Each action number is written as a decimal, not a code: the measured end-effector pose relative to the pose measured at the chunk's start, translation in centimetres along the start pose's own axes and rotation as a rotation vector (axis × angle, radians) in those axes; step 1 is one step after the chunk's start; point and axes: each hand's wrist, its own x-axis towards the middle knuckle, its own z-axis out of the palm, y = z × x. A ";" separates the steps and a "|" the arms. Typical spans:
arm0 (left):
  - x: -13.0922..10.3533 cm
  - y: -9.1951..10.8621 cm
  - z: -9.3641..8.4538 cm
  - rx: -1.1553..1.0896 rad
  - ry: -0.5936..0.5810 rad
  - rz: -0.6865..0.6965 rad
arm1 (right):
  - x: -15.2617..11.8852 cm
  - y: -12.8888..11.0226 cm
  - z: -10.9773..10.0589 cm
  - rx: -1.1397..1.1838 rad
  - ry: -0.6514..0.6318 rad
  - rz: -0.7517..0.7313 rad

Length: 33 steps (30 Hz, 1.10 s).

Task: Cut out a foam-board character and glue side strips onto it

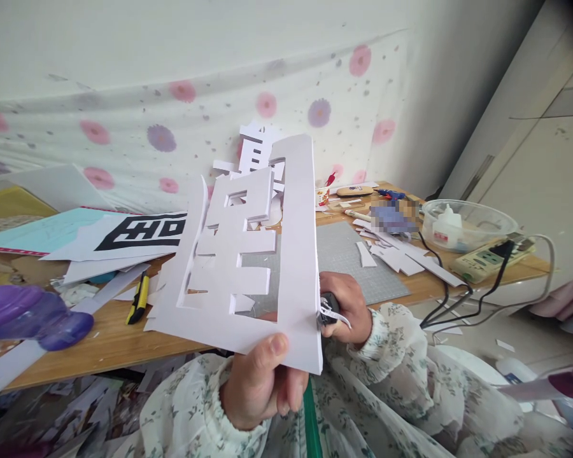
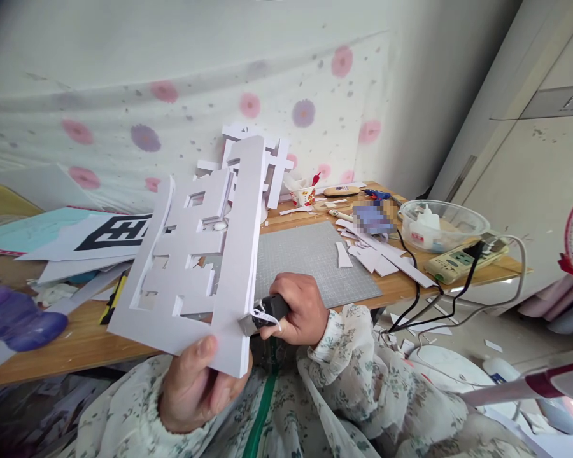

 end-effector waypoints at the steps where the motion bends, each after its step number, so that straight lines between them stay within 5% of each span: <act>1: 0.0 0.0 0.1 -0.013 -0.010 0.008 | -0.1 0.1 0.1 -0.004 0.007 0.006; 33: 0.1 -0.4 -0.6 0.016 0.049 -0.001 | -1.1 1.6 0.2 -0.044 0.049 0.044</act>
